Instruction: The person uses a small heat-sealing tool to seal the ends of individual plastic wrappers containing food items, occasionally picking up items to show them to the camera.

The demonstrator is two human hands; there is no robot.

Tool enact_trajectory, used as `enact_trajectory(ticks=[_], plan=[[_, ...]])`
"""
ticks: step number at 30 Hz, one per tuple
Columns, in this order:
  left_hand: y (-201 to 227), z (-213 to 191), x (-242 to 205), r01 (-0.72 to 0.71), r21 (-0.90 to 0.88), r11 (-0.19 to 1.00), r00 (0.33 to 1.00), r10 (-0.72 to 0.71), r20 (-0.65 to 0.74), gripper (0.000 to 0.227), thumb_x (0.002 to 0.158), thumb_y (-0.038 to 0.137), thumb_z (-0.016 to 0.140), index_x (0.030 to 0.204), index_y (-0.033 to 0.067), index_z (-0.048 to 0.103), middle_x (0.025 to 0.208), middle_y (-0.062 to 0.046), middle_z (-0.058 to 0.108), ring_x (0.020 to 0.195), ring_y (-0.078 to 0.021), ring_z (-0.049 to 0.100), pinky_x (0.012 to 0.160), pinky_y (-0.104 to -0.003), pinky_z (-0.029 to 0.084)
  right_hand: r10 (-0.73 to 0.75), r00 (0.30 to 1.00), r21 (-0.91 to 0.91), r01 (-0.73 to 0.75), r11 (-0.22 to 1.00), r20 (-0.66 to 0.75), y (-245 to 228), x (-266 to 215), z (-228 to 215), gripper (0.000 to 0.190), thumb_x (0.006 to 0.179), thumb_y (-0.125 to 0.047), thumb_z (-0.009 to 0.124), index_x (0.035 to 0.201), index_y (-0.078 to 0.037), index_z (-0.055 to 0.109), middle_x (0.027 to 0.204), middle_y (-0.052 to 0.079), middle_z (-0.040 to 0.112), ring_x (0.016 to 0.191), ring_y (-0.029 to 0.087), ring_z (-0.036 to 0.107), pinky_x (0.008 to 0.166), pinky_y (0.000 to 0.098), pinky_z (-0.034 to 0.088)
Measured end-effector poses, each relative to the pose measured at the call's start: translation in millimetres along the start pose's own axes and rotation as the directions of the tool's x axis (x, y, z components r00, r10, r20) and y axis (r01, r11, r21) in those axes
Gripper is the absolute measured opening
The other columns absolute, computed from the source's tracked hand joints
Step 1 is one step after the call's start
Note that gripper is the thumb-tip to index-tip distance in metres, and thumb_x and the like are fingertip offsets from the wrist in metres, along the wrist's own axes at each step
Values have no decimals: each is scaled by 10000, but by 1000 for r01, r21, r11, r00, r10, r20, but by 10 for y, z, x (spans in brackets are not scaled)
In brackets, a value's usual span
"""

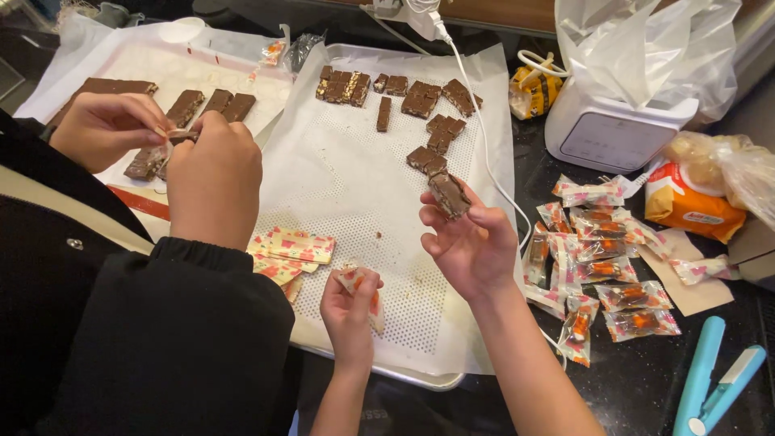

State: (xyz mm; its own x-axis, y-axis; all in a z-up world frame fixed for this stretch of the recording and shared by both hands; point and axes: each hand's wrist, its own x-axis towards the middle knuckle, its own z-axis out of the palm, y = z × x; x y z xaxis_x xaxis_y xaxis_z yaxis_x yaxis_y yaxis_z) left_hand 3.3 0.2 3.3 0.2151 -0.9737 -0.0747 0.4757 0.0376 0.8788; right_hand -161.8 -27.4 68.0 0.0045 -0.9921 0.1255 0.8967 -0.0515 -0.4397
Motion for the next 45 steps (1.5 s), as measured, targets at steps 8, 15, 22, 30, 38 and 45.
enact_trajectory(ticks=[8,15,22,30,38,45], plan=[[-38,-26,6,-13,-41,999,1000,13,17,212,814,40,710,773,95,509,725,-117,621,549,-111,483,484,-229,366,53,993,37,-57,998,101,21,-50,-47,460,780,-267,626,1167,-21,668,1063,136,676,870,201,497,550,262,398],[-68,-40,15,-10,-69,998,1000,10,2,208,797,26,720,783,84,521,740,-107,627,678,-150,601,622,-251,453,95,995,43,-96,994,25,56,-31,-13,351,769,-201,591,1078,-53,671,1061,154,661,822,194,490,515,251,399],[-16,-19,6,19,-93,995,999,-16,33,239,809,21,698,764,94,475,717,-150,610,448,-109,397,428,-235,340,13,947,-389,-144,910,-320,365,390,-68,408,758,-159,624,1162,-111,608,1031,139,673,687,114,581,475,213,447],[-58,-45,37,25,-25,999,1000,-24,14,231,815,92,715,744,109,496,727,-101,632,470,-99,405,438,-244,346,-45,938,-862,-333,-381,-343,694,699,-329,767,773,-428,744,1380,-221,324,1294,22,596,1185,265,514,858,455,450],[-82,-18,28,-61,22,998,995,59,81,68,841,52,710,883,28,663,848,-75,694,758,-130,631,697,-273,530,-802,594,-897,-316,-309,68,-1017,-1615,-795,296,992,-94,776,1249,-38,639,1186,92,658,983,203,569,844,326,444],[-127,32,0,-331,306,892,930,254,265,121,894,99,677,784,92,628,858,-9,595,832,-95,574,768,-222,475,-868,495,-343,-823,-452,-44,-1917,-2982,-2687,893,835,-751,760,1096,100,705,1235,198,652,1108,439,538,955,487,376]])
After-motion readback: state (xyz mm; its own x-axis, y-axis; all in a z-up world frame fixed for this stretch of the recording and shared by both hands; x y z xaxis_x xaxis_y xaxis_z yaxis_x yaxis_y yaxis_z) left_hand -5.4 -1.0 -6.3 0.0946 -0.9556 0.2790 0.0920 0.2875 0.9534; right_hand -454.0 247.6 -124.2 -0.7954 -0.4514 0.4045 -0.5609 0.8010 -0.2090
